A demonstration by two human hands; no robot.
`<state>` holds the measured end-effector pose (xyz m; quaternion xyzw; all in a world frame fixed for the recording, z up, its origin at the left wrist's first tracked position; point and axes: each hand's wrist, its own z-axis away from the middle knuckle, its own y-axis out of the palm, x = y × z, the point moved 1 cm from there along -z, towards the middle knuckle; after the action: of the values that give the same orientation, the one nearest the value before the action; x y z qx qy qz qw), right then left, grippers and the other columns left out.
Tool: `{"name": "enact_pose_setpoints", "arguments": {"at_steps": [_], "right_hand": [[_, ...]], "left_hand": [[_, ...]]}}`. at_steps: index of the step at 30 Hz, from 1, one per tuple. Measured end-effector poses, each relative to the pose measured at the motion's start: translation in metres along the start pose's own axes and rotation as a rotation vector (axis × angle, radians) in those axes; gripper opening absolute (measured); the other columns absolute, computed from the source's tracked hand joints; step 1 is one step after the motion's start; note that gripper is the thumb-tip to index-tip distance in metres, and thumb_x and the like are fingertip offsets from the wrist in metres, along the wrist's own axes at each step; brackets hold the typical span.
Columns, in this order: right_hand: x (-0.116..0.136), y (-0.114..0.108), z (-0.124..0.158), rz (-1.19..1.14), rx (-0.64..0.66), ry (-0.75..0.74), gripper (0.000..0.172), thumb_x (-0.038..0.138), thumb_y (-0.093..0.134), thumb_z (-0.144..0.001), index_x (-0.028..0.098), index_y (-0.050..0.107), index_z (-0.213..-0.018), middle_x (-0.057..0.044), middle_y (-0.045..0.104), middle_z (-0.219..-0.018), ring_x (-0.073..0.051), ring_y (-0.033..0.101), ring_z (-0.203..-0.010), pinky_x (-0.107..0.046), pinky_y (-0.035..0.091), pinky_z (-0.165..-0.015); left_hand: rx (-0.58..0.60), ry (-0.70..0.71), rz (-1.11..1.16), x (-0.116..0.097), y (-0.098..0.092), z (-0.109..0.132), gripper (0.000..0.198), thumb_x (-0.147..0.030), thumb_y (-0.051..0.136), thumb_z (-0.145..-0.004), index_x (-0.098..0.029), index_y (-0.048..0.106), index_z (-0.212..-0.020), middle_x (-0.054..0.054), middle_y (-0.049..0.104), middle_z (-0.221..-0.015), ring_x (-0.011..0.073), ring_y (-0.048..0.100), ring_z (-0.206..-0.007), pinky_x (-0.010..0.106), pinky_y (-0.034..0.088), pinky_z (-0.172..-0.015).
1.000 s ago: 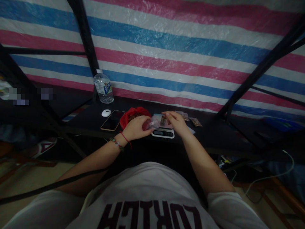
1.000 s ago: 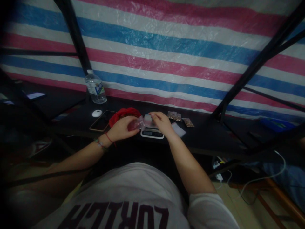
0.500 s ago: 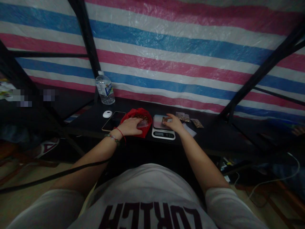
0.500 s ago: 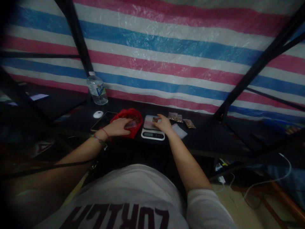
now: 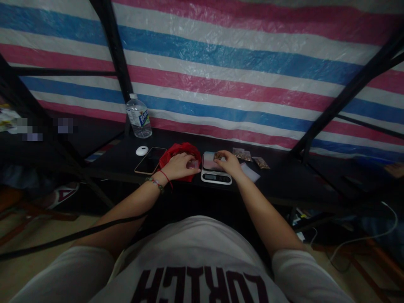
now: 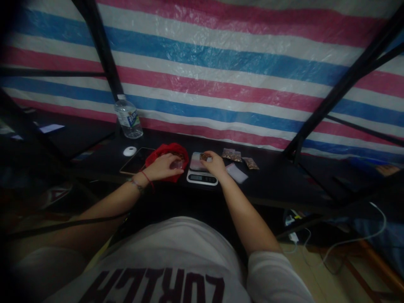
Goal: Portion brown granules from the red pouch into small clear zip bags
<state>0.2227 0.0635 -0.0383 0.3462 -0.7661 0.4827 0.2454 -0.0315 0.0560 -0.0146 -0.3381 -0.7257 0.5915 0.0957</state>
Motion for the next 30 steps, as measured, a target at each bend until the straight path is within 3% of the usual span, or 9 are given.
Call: {"name": "enact_pose_setpoints", "arguments": {"at_steps": [7,12,16,22,30], "right_hand": [[0.022,0.006,0.017,-0.266,0.11,-0.024,0.043,0.03,0.072,-0.067,0.018,0.062,-0.107,-0.007,0.068,-0.104,-0.019,0.066,-0.093,-0.036,0.051,-0.088],[0.033,0.013,0.031,-0.328,0.149,0.007,0.055,0.031,0.076,-0.063,0.02,0.053,-0.111,-0.004,0.068,-0.096,-0.018,0.066,-0.088,-0.036,0.051,-0.085],[0.035,0.017,0.036,-0.422,0.175,0.03,0.05,0.032,0.076,-0.061,0.021,0.049,-0.102,-0.002,0.066,-0.093,-0.018,0.065,-0.085,-0.034,0.052,-0.079],[0.046,0.009,0.04,-0.483,0.167,-0.013,0.045,0.029,0.075,-0.062,0.021,0.053,-0.101,-0.003,0.064,-0.098,-0.016,0.064,-0.083,-0.034,0.051,-0.079],[0.07,-0.007,0.049,-0.44,0.199,-0.113,0.046,0.025,0.077,-0.062,0.021,0.058,-0.104,-0.003,0.065,-0.101,-0.017,0.064,-0.088,-0.031,0.053,-0.081]], "left_hand": [[0.03,0.008,-0.093,-0.004,-0.001,0.002,0.079,-0.08,0.052,-0.063,-0.026,0.061,-0.12,0.01,0.061,-0.106,0.0327,0.058,-0.099,0.041,0.042,-0.084],[0.004,0.098,-0.088,-0.002,0.001,0.004,0.08,-0.074,0.064,-0.057,-0.022,0.061,-0.117,0.012,0.06,-0.114,0.0326,0.056,-0.104,0.042,0.04,-0.091],[0.014,0.149,-0.057,-0.004,0.001,0.005,0.084,-0.071,0.069,-0.053,-0.018,0.059,-0.117,0.014,0.061,-0.117,0.0336,0.055,-0.108,0.042,0.04,-0.094],[-0.083,0.142,0.098,-0.025,-0.005,0.01,0.057,-0.057,0.068,-0.067,-0.02,0.059,-0.109,0.009,0.066,-0.105,0.0275,0.062,-0.095,0.037,0.046,-0.086],[-0.211,0.099,0.355,-0.05,-0.004,0.022,0.051,-0.051,0.069,-0.07,-0.019,0.054,-0.107,0.007,0.064,-0.101,0.0238,0.063,-0.092,0.035,0.048,-0.081]]}}
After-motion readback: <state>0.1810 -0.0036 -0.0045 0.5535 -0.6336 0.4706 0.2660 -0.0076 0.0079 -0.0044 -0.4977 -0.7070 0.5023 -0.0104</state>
